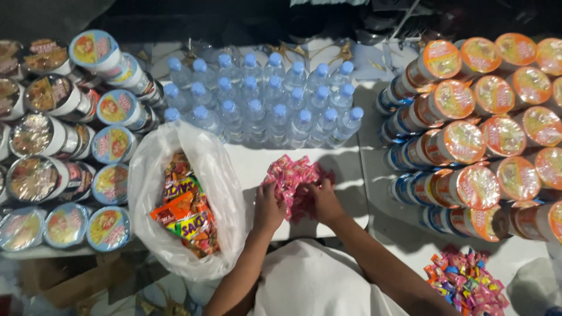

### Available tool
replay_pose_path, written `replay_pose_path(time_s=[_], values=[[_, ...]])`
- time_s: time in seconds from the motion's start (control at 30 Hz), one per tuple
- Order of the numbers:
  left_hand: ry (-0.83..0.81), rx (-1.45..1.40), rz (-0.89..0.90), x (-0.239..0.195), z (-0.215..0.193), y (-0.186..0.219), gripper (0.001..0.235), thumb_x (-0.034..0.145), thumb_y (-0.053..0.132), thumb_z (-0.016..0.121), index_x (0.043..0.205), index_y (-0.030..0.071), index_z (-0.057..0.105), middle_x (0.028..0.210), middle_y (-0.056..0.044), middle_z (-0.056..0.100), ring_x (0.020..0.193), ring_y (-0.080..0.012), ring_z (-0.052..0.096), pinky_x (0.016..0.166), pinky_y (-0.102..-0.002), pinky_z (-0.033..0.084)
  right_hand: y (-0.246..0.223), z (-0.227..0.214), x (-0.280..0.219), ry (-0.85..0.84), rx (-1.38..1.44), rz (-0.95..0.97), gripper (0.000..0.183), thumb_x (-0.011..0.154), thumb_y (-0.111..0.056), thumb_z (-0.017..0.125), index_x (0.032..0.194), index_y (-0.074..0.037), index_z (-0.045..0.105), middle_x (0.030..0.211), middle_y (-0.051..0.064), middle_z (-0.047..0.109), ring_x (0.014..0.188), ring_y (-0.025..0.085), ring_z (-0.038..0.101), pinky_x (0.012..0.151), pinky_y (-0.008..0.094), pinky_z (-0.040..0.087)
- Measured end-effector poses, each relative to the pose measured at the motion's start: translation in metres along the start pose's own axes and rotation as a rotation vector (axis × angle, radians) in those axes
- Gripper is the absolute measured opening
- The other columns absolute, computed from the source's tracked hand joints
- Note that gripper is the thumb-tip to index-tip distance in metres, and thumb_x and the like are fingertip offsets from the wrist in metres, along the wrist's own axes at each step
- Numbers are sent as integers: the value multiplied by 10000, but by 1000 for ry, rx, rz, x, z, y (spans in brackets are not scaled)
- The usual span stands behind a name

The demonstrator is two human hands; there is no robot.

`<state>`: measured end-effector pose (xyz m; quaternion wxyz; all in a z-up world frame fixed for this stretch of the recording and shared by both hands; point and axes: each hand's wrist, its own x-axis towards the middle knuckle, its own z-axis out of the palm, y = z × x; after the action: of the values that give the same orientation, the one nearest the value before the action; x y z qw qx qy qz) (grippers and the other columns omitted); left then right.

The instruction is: Organizing and sorting various small candy packets on a table among other grocery items.

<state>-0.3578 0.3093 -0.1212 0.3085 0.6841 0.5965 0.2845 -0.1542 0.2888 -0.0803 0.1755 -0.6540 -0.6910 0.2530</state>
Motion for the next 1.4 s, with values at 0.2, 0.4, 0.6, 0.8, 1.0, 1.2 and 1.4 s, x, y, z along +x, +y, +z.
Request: replay_pose_path(time_s=[0.2,0.4,0.6,0.8,1.0,1.2,1.4], values=[[60,-80,119,-3,-21,45,587,790,62,725,1355,69,568,1305,-278,524,1197,-474,531,994,-518,474,7,3,-13,106,117,56,780,685,11,764,1419,-186,588,1306,264,475,1093,449,596,927,452,564],[-98,-384,114,0,-3,75,436,886,93,669,1315,94,589,1211,-154,587,1061,-317,659,894,-409,582,-10,-32,-40,184,354,225,674,834,-113,781,1447,-170,506,1239,160,533,785,241,681,697,346,591],[-86,-221,503,-11,40,103,452,823,69,737,1263,87,635,1173,-124,630,1054,-327,637,901,-423,528,27,-33,-112,395,360,251,702,854,-168,809,1467,-103,475,1211,143,576,789,203,678,680,323,554],[-572,-265,340,-66,73,172,460,835,76,716,1290,107,654,1058,-100,587,725,-223,556,728,-342,526,51,-49,-218,595,395,399,755,844,-198,822,1496,-87,457,1174,146,581,816,217,643,688,321,559],[-924,-160,460,-157,118,250,420,851,97,715,1267,117,661,1069,-89,591,697,-230,600,689,-344,532,73,-60,-355,804,377,575,695,869,-189,797,1469,-69,468,1191,129,585,859,208,637,728,337,547],[-1063,-190,799,-235,201,270,401,820,107,738,1215,85,669,1057,-125,652,874,-257,661,720,-370,562,119,-26,-480,952,429,909,543,849,-139,747,1364,-95,581,1146,125,589,811,186,630,741,329,549],[-1028,-131,968,-271,258,294,351,817,115,758,1157,77,683,1058,-145,680,987,-352,678,857,-447,539,163,-2,-560,1078,368,1051,302,892,-120,732,1193,-102,708,1052,120,649,789,200,665,761,336,561]])
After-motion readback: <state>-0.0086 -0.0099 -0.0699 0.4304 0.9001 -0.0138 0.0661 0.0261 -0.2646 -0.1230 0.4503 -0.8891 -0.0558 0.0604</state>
